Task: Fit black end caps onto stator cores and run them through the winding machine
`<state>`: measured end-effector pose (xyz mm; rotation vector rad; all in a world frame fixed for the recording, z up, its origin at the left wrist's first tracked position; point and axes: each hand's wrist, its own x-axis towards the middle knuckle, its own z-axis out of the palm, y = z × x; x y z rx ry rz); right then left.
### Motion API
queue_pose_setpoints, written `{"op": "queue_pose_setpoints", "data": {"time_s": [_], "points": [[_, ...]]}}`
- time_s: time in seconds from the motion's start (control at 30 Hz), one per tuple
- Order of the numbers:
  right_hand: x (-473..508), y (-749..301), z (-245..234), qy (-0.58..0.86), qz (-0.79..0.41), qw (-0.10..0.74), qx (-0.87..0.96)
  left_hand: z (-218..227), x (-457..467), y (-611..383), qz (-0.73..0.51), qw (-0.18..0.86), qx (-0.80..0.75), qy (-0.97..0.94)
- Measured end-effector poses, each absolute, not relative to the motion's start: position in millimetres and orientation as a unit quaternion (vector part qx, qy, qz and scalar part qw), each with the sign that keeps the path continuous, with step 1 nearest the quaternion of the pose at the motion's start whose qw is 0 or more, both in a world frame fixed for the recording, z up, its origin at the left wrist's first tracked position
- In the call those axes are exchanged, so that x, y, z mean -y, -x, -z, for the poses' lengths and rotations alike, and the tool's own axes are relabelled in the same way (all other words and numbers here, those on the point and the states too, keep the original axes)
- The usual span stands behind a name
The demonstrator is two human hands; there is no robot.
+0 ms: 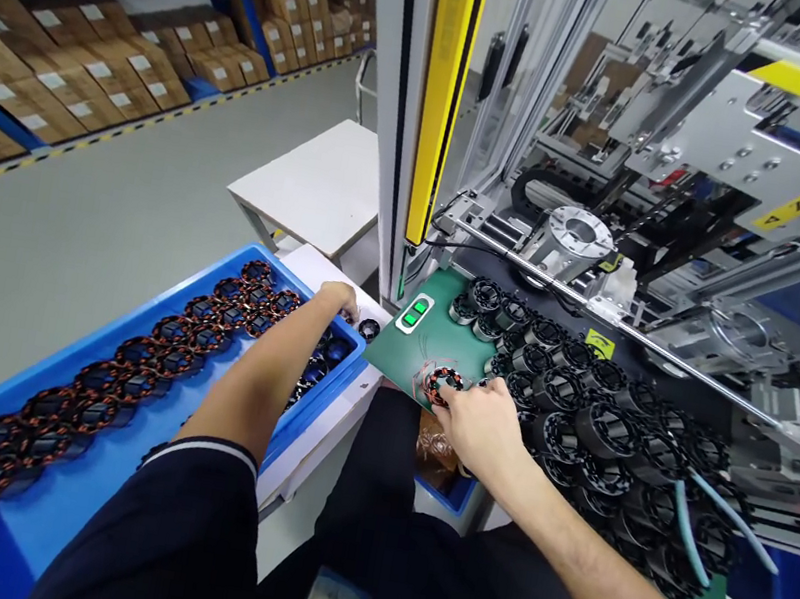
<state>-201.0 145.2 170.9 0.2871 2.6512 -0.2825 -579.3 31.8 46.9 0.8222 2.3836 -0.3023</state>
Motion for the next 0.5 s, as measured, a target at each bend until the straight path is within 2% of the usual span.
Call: {"op": "queue_pose_setpoints", "data": {"time_s": [0.13,0.33,0.43,0.5], "points": [[-147,201,-172,-0.105,0.115,0.206,-0.966,-77,-31,557,0.123,0.246,-0.914,-0.297],[-153,193,-185,-0.126,0.128,0.206,-0.962,-150,11,479,-0.005,0.114,-0.915,-0.386],[-152,183,-196,-0.129,0.147,0.205,-0.959,-175,52,425,-0.076,0.126,-0.885,-0.441],[-149,181,-198,-0.13,0.156,0.2,-0.958,-174,77,389,-0.142,0.183,-0.856,-0.461]]}}
